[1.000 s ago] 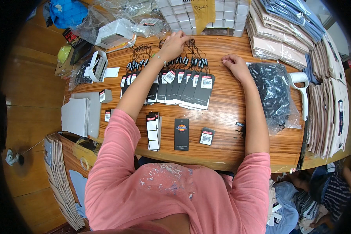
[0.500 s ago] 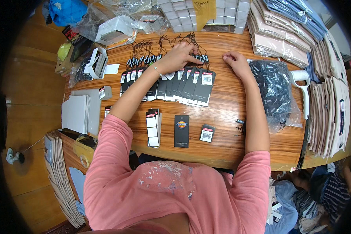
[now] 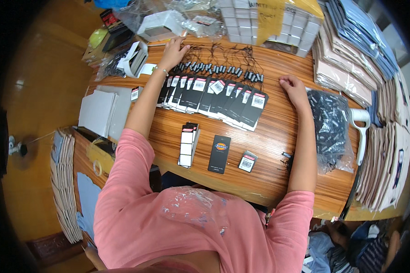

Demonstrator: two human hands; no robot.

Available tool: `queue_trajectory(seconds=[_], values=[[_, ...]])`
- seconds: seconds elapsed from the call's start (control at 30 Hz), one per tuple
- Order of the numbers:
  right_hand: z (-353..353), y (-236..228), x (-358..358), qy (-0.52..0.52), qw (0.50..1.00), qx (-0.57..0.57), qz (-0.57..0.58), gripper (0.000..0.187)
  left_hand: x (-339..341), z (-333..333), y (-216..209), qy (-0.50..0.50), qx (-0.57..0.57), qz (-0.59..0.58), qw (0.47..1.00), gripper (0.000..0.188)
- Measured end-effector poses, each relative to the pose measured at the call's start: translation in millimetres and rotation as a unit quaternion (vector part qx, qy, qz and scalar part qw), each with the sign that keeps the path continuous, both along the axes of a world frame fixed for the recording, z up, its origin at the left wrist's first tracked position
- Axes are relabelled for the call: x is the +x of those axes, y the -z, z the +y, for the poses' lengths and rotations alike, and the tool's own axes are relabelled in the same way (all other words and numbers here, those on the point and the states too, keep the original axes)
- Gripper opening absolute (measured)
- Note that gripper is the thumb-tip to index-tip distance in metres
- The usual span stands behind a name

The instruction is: The person attaches plastic tags and security sensors to various black garment labels by threading a plastic fastener through the label and locking it.

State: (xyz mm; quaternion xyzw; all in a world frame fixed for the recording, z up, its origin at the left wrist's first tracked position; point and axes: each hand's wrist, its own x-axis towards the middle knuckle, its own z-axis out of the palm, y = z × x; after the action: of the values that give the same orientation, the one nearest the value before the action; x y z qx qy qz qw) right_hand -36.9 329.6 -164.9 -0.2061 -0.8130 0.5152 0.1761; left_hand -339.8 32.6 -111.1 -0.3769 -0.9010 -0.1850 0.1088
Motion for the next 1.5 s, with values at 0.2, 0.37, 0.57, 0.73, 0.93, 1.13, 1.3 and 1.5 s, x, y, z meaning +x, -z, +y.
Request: queue_trajectory(seconds=[0.2, 0.37, 0.57, 0.73, 0.93, 1.13, 1.3, 1.5], values=[[2, 3, -1, 0.000, 1.000, -0.017, -0.009, 0.020, -33, -23, 7, -0.173, -0.183, -0.054, 0.966, 0.055], [-3, -2, -2, -0.003, 0.999, -0.046, 0.002, 0.020, -55, -12, 24, -0.130, -0.165, -0.141, 0.967, 0.049], [-1, -2, -1, -0.009, 0.999, -0.028, -0.012, 0.019, -79, -11, 51, -0.053, -0.074, -0.177, 0.980, 0.053], [0, -2, 0, -0.005, 1.000, -0.020, -0.014, 0.021, -68, -4, 53, -0.058, 0.012, -0.128, 0.990, 0.045], [3, 0, 1, 0.003, 0.999, -0.031, -0.015, 0.021, -47, -3, 27, -0.068, 0.086, -0.183, 0.977, 0.041], [-1, -4, 0, -0.001, 0.999, -0.036, -0.024, 0.019, -47, -11, 34, -0.005, -0.033, -0.080, 0.996, 0.054], [-1, -3, -1, -0.001, 0.999, -0.028, -0.022, 0.019, -48, 0, 31, 0.004, -0.012, -0.039, 0.999, 0.045], [1, -4, -1, 0.003, 0.999, -0.025, -0.035, 0.019, -33, 24, 18, 0.030, -0.012, 0.136, 0.990, 0.029]])
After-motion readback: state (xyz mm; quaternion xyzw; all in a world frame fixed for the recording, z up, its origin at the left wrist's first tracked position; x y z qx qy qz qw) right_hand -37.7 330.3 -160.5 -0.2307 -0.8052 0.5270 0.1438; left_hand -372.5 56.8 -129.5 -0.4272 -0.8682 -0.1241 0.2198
